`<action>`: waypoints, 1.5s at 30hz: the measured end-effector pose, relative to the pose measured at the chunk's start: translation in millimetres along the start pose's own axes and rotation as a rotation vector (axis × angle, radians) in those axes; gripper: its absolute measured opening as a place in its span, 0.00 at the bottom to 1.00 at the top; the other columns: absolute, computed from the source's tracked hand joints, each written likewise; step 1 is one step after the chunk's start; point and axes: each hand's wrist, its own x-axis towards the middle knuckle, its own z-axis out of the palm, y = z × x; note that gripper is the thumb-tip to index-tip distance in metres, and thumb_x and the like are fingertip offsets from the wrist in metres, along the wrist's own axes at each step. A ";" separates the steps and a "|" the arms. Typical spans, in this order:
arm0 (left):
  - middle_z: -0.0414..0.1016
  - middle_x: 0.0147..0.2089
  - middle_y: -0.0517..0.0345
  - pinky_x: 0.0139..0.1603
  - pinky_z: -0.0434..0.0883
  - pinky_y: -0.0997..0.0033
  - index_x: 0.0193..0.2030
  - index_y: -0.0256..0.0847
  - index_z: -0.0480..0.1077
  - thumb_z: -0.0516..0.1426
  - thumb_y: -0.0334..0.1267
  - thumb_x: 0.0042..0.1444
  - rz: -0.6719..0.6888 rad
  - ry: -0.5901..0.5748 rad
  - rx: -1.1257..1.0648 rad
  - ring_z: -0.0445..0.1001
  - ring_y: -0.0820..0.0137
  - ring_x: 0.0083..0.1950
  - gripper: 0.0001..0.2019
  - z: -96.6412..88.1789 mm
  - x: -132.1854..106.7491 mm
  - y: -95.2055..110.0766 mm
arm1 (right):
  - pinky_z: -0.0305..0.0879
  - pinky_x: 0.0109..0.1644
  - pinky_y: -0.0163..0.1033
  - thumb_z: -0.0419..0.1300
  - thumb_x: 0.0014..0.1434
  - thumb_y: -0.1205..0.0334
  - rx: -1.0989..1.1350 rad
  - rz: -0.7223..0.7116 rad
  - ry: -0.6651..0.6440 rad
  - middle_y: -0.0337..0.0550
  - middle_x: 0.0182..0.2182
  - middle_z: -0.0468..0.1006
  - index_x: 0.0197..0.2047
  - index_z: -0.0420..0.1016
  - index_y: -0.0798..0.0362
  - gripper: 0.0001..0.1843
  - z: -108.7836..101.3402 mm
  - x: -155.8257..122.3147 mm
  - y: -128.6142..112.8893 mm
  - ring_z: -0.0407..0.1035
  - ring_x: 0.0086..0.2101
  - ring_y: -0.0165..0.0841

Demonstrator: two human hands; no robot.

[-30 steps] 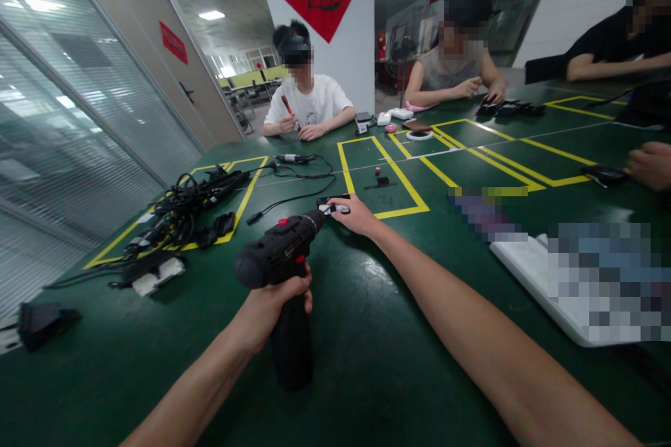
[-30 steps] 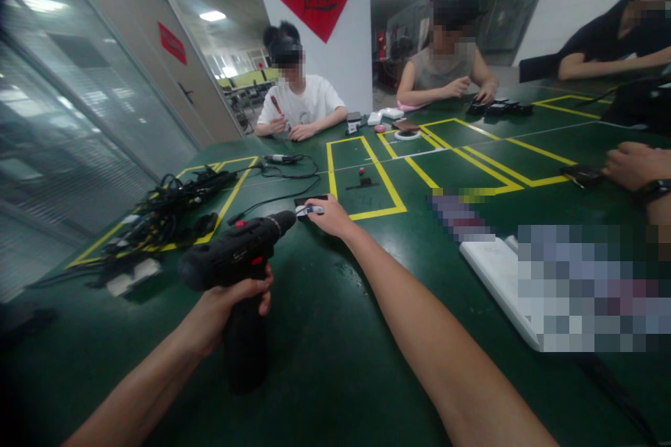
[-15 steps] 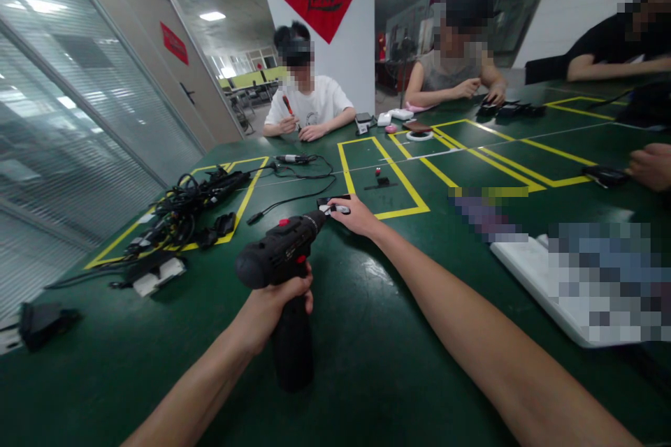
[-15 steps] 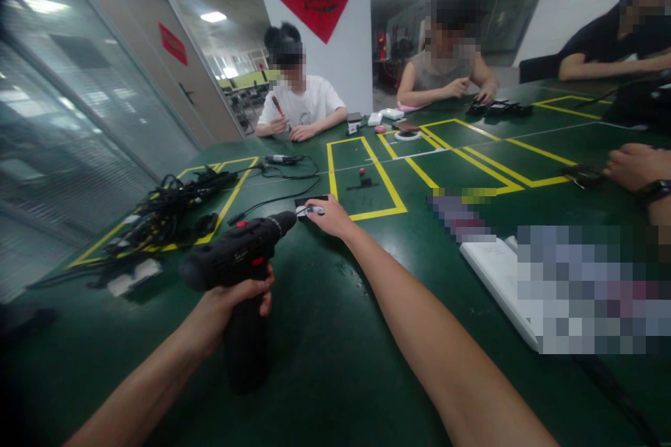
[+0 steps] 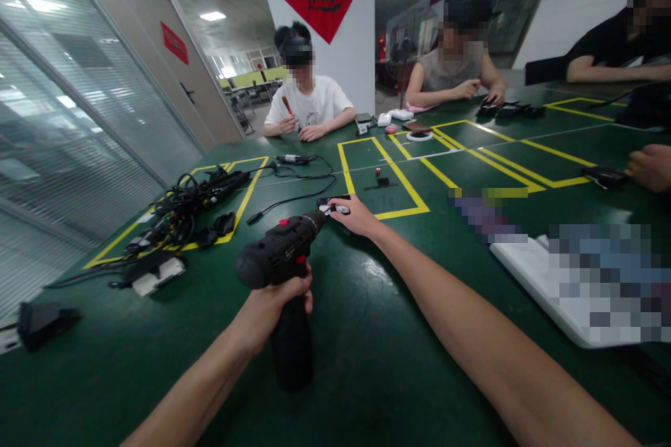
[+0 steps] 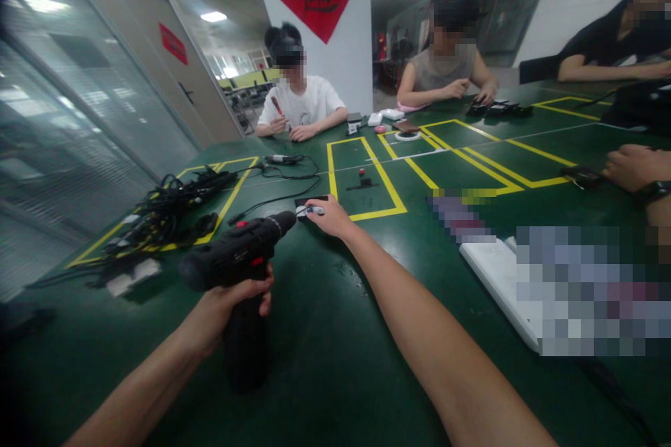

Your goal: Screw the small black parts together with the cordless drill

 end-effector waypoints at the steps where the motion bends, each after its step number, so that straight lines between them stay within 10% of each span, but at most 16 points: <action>1: 0.71 0.24 0.61 0.34 0.64 0.69 0.43 0.38 0.66 0.59 0.41 0.53 0.001 0.003 0.002 0.68 0.71 0.27 0.13 -0.1 0.1 -0.2 | 0.64 0.54 0.44 0.62 0.60 0.59 -0.001 0.002 -0.001 0.45 0.47 0.67 0.53 0.78 0.43 0.16 0.0 0.0 0.0 0.69 0.44 0.37; 45: 0.71 0.23 0.60 0.33 0.63 0.69 0.42 0.38 0.66 0.59 0.42 0.53 -0.015 0.018 0.018 0.67 0.70 0.27 0.13 1.0 -0.2 0.9 | 0.63 0.56 0.41 0.61 0.63 0.57 -0.020 -0.002 0.000 0.45 0.46 0.66 0.54 0.78 0.46 0.17 0.8 -0.1 0.5 0.69 0.45 0.36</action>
